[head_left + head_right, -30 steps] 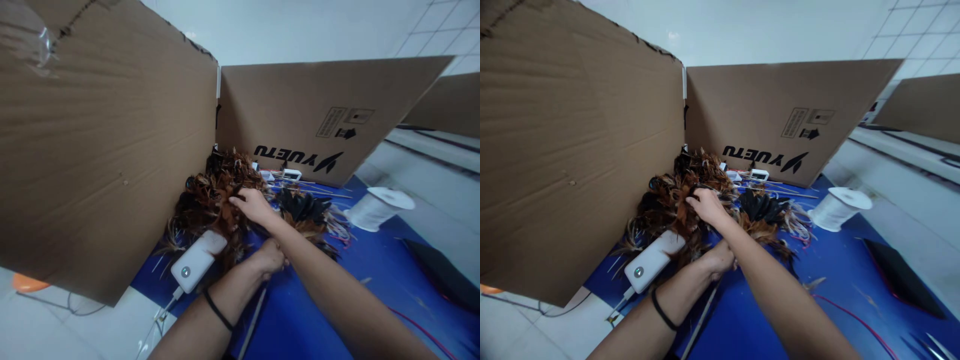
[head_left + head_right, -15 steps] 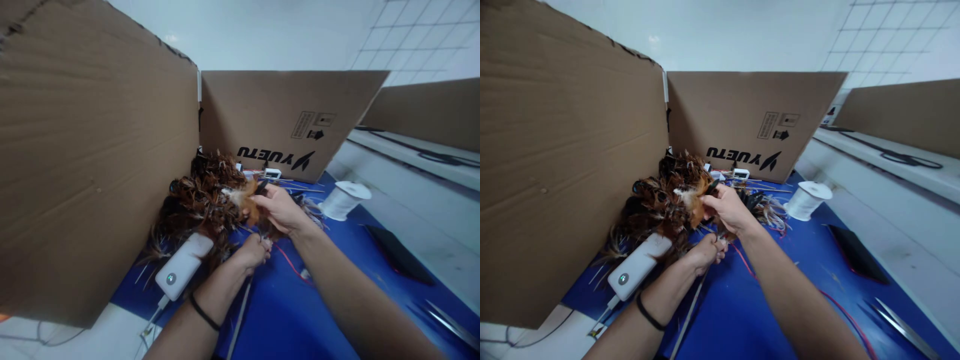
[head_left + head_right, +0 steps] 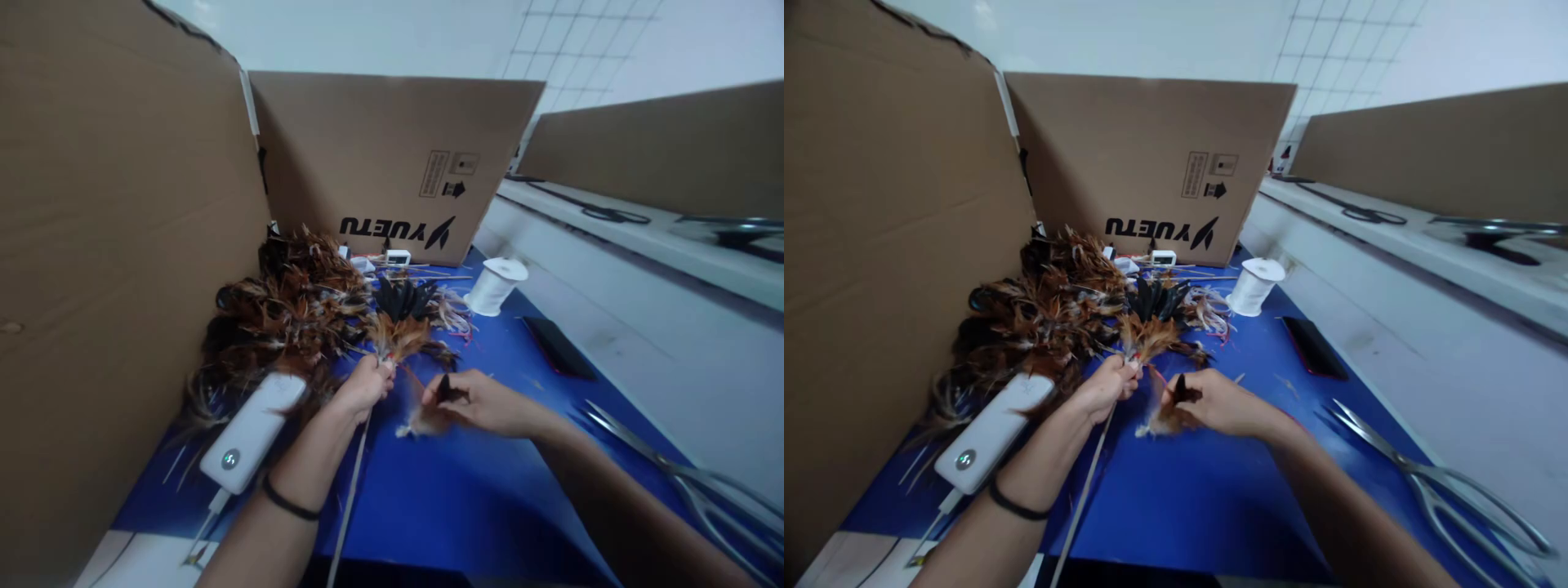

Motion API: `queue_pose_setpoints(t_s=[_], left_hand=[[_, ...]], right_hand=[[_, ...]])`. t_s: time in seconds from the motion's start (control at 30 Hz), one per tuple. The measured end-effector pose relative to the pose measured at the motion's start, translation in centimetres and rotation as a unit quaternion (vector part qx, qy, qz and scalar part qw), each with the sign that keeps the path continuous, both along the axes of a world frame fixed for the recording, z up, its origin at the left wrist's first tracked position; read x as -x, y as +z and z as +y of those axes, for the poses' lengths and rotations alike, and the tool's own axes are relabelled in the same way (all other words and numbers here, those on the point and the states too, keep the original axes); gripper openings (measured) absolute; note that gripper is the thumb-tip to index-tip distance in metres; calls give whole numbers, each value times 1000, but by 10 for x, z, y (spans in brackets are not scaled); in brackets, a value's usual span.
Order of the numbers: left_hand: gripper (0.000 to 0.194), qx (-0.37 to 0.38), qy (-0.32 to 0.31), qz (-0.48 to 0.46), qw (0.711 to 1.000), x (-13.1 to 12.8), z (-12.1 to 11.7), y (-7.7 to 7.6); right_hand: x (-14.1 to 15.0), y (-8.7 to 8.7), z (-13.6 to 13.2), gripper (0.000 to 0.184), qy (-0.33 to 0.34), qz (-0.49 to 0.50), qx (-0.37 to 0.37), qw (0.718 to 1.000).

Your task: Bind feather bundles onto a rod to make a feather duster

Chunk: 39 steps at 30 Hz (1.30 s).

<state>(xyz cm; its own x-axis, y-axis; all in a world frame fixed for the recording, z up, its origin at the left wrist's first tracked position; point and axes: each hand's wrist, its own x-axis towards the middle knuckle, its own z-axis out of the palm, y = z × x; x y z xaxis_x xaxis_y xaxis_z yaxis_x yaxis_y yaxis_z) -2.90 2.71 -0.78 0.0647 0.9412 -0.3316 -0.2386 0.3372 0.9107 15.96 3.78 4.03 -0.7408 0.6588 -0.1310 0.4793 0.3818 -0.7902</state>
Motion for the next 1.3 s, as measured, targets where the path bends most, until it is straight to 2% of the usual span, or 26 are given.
queue_pose_setpoints(t_s=[0.07,0.17,0.23,0.33,0.47,0.57,0.63,0.7,0.77,0.83,1.0,1.13,1.3], left_hand=[[18,-8,0,-1,1000,0,0,2],[19,-16,-7,5,1000,0,-1,3],[18,-20,-14,10,1000,0,-1,3],[18,-30,-17,17,999,0,-1,1],[17,-36,-14,12,999,0,0,-1],[18,-38,-21,15,999,0,0,-1],[18,-36,-22,22,999,0,0,-2],[17,-34,-20,28,999,-1,0,-2],[16,-30,-22,33,999,-2,-1,-2],[13,-24,-21,31,999,-2,-2,-2],[10,-35,-24,24,999,-4,-4,2],[11,-39,-24,44,998,-4,-6,3],[9,-36,-28,31,998,-5,-7,3]], right_hand=[[-5,-9,-10,19,1,-32,-118,992],[-8,-16,-25,27,-18,-15,-278,960],[-5,-20,-35,23,-1,-20,-322,947],[8,-33,-44,14,37,-83,-365,927],[23,-52,-48,11,43,-154,-430,889],[23,-46,-49,13,56,-127,-419,897],[20,-31,-47,14,49,-88,-382,919],[18,-12,-41,18,10,-62,-346,936],[18,3,-28,19,-28,-44,-339,939],[21,11,-11,20,-33,-35,-353,934],[38,11,20,18,20,-70,-391,917],[48,13,26,14,38,-130,-398,907],[49,16,30,11,71,-148,-402,901]])
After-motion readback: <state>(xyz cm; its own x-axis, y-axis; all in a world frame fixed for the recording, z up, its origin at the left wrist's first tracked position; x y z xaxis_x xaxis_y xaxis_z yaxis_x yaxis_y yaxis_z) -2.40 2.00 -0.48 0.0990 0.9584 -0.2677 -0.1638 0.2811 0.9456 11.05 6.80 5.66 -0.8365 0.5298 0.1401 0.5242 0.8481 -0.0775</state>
